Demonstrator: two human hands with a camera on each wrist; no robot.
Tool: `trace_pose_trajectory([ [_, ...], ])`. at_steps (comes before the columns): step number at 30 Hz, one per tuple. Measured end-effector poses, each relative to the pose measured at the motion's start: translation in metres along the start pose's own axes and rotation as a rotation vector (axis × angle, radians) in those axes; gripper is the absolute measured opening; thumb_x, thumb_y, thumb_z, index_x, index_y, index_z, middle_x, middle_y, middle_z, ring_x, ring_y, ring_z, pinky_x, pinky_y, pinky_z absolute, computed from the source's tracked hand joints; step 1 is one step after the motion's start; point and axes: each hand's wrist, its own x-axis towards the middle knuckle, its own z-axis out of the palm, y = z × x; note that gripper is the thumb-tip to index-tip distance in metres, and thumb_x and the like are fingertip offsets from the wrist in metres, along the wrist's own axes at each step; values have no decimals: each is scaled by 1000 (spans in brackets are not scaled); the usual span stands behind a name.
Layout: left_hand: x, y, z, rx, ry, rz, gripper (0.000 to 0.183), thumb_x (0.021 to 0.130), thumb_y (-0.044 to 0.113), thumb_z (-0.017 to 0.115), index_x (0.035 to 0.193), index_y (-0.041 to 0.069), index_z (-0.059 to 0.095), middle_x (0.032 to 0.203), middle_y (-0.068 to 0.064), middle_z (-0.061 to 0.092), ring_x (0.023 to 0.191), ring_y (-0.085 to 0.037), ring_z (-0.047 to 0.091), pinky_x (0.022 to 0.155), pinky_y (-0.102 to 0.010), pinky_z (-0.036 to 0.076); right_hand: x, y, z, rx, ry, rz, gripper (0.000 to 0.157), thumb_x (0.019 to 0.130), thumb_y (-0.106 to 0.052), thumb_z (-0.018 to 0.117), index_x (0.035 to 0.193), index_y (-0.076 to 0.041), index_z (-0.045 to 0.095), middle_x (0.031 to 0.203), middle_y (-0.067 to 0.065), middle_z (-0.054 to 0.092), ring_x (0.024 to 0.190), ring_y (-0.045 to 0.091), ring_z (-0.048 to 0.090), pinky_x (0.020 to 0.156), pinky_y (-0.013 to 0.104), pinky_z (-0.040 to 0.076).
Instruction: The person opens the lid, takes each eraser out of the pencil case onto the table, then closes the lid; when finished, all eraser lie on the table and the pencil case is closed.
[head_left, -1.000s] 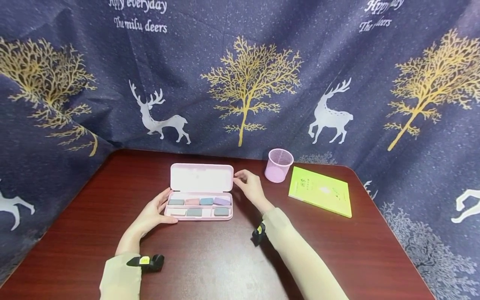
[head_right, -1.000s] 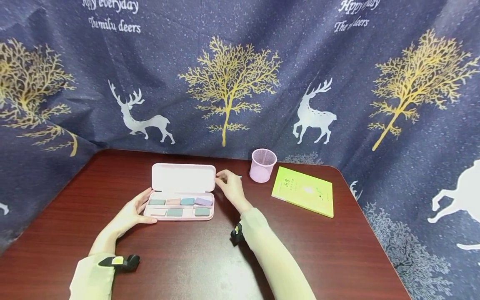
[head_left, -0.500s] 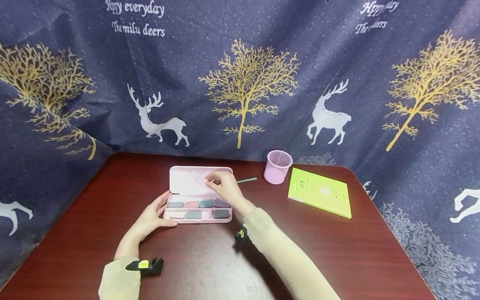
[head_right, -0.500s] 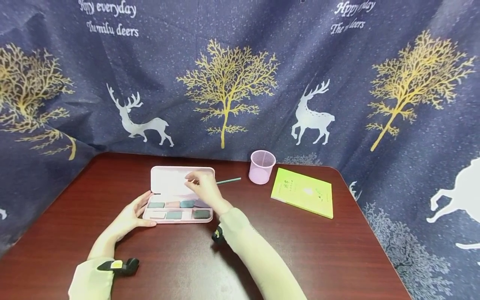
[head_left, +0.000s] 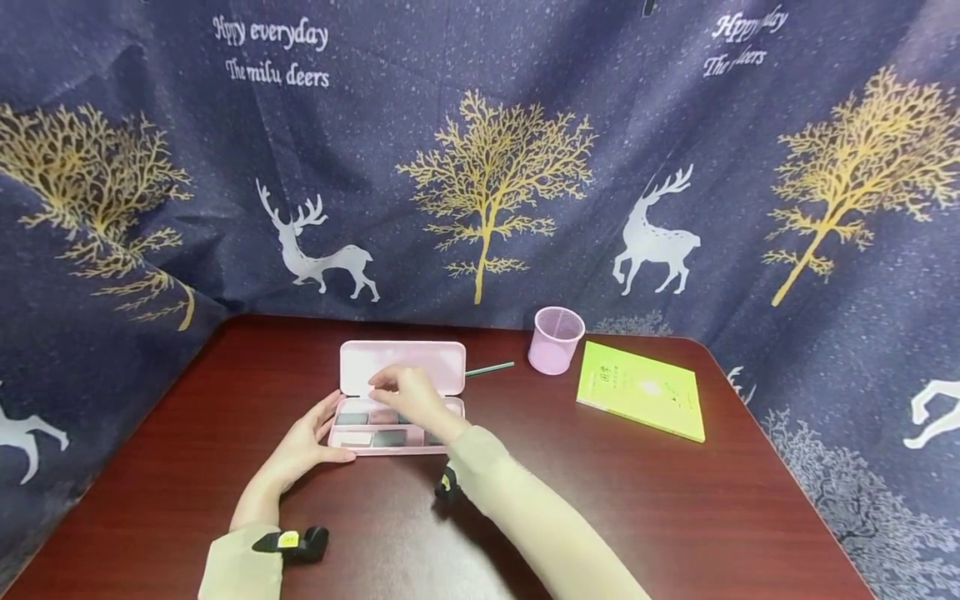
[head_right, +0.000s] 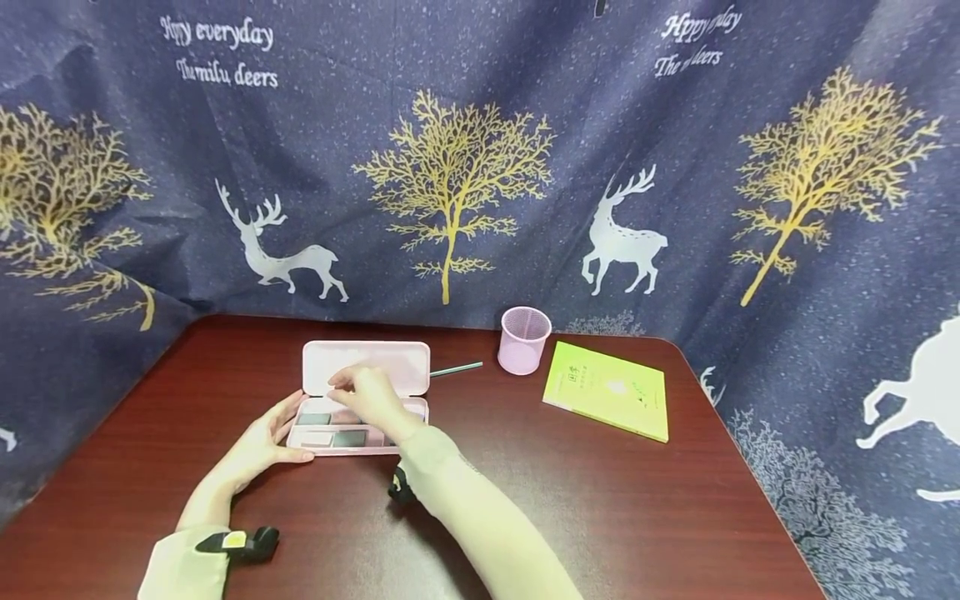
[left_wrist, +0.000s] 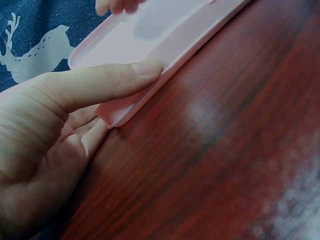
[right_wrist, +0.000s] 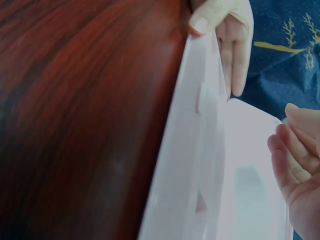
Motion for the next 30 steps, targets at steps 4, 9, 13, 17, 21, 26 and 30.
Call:
trace_pose_trajectory([
  [4, -1, -1, 1, -6, 0, 2, 107, 73, 5, 84, 153, -5, 14, 157, -31, 19, 144, -48, 23, 93, -2, 36, 1, -3, 12, -73, -46, 5, 18, 88, -12, 71, 103, -4, 75, 98, 6, 76, 89, 13, 72, 80, 11, 49],
  [9, 0, -4, -1, -12, 5, 4, 108, 72, 5, 84, 153, -6, 14, 157, -32, 18, 144, -48, 22, 92, 0, 35, 3, -8, 21, -143, -155, 6, 20, 87, -12, 72, 106, -5, 74, 99, 4, 76, 90, 9, 71, 79, 10, 49],
  [13, 1, -7, -2, -21, 4, 13, 109, 72, 3, 84, 153, -7, 12, 157, -33, 17, 143, -49, 21, 90, 1, 35, 3, -11, 25, -205, -221, 14, 23, 88, -13, 72, 110, -7, 74, 104, 2, 76, 95, 7, 70, 83, 11, 49],
  [17, 2, -8, -2, -32, -1, 20, 110, 72, 3, 84, 153, -7, 11, 157, -33, 16, 143, -50, 21, 90, 1, 35, 4, -12, 28, -237, -264, 25, 25, 90, -12, 69, 114, -8, 73, 110, 1, 75, 102, 8, 69, 88, 12, 49],
  [21, 2, -5, -1, -40, -5, 22, 109, 72, 2, 84, 153, -6, 11, 158, -33, 16, 143, -50, 20, 90, 1, 36, 2, -11, 29, -257, -292, 21, 26, 92, -11, 66, 117, -8, 72, 113, 0, 74, 108, 7, 67, 92, 13, 48],
  [26, 2, -5, -1, -37, -5, 30, 109, 72, 2, 84, 153, -7, 11, 157, -34, 16, 143, -51, 20, 90, 1, 35, 2, -10, 32, -289, -305, 5, 27, 94, -10, 63, 119, -9, 71, 114, 0, 73, 107, 7, 67, 92, 14, 48],
  [30, 2, -5, -1, -53, -8, 23, 110, 72, 2, 84, 153, -7, 11, 158, -33, 15, 144, -50, 19, 90, 1, 35, 2, -9, 34, -325, -327, -22, 28, 94, -10, 62, 121, -9, 70, 116, 0, 72, 103, 8, 67, 90, 15, 48],
])
